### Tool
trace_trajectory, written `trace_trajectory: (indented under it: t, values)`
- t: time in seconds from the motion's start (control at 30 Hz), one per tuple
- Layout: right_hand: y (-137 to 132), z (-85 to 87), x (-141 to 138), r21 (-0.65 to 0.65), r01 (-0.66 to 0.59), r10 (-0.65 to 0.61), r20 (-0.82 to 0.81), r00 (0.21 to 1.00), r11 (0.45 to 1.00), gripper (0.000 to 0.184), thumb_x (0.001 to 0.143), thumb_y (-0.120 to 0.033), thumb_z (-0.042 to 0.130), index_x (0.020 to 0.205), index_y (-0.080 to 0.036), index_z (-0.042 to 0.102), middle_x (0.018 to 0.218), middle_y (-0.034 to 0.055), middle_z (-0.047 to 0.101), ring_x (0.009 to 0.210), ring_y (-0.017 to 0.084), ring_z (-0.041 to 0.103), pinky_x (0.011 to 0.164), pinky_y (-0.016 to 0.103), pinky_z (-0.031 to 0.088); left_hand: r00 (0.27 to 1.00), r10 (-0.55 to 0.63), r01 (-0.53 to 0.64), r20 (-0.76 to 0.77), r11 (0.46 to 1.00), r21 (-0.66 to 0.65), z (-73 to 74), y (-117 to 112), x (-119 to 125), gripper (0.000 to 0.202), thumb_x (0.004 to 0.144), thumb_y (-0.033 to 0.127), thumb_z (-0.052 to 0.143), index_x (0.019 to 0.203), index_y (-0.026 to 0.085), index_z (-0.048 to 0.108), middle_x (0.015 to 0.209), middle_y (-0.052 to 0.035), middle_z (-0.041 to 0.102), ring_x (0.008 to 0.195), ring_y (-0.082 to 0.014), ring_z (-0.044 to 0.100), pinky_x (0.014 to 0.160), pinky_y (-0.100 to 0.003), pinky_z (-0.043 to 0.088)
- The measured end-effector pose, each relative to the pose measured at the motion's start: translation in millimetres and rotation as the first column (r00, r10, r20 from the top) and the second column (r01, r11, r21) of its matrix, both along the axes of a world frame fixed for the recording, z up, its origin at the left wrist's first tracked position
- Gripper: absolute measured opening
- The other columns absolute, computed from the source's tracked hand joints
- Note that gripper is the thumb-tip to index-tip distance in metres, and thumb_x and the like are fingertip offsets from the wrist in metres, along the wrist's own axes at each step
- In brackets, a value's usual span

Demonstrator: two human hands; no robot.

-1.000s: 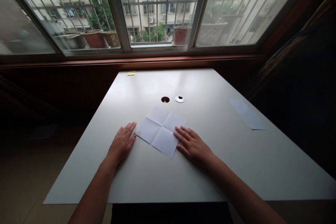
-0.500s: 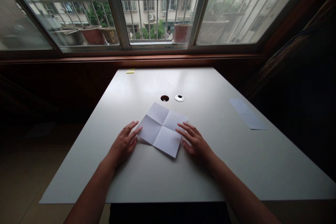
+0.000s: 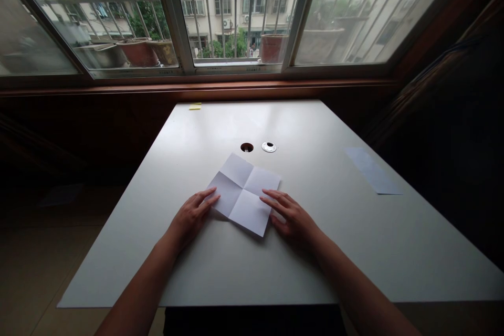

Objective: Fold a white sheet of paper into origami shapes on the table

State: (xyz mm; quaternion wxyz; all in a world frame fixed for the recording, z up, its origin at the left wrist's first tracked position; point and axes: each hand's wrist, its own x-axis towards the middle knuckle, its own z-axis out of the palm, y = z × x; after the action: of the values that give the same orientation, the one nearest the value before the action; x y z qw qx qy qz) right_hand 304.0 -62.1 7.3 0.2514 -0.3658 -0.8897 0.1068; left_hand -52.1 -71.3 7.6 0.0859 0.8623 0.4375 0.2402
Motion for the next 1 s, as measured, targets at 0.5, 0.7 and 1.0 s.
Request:
trace_trajectory:
  t: [0.5, 0.7, 1.0]
  values:
    - [5, -0.4, 6, 0.207, 0.048, -0.072, 0.111, 0.991, 0.977, 0.051, 0.092, -0.029, 0.058, 0.142, -0.031, 0.047, 0.146, 0.0040, 0.050, 0.141, 0.028, 0.037, 0.118, 0.057, 0.024, 0.973, 0.087, -0.071, 0.214, 0.994, -0.081, -12.5, 9, -12, 0.033, 0.096, 0.023, 0.050, 0.124, 0.032, 0.065, 0.139, -0.0025, 0.057, 0.128, -0.0227, 0.055, 0.109, -0.042, 0.047]
    - [9, 12.3, 12, 0.267, 0.112, -0.159, 0.161, 0.974, 0.957, 0.051, 0.092, -0.024, 0.057, 0.142, -0.032, 0.047, 0.146, 0.0019, 0.051, 0.144, 0.030, 0.032, 0.119, 0.062, 0.016, 0.953, 0.037, 0.012, 0.301, 0.987, -0.161, -2.4, 9, -18, 0.028, 0.096, 0.024, 0.052, 0.118, 0.030, 0.070, 0.132, -0.0037, 0.062, 0.123, -0.0223, 0.059, 0.105, -0.039, 0.050]
    - [12, 25.9, 13, 0.073, -0.221, 0.195, 0.264, 0.945, 0.972, 0.054, 0.092, -0.017, 0.056, 0.143, -0.031, 0.046, 0.148, 0.0036, 0.048, 0.137, 0.024, 0.044, 0.116, 0.051, 0.034, 0.916, -0.020, 0.147, 0.402, 0.946, -0.288, 11.5, 7, -24, 0.025, 0.095, 0.023, 0.054, 0.111, 0.026, 0.073, 0.126, -0.0064, 0.066, 0.116, -0.0221, 0.063, 0.099, -0.036, 0.053]
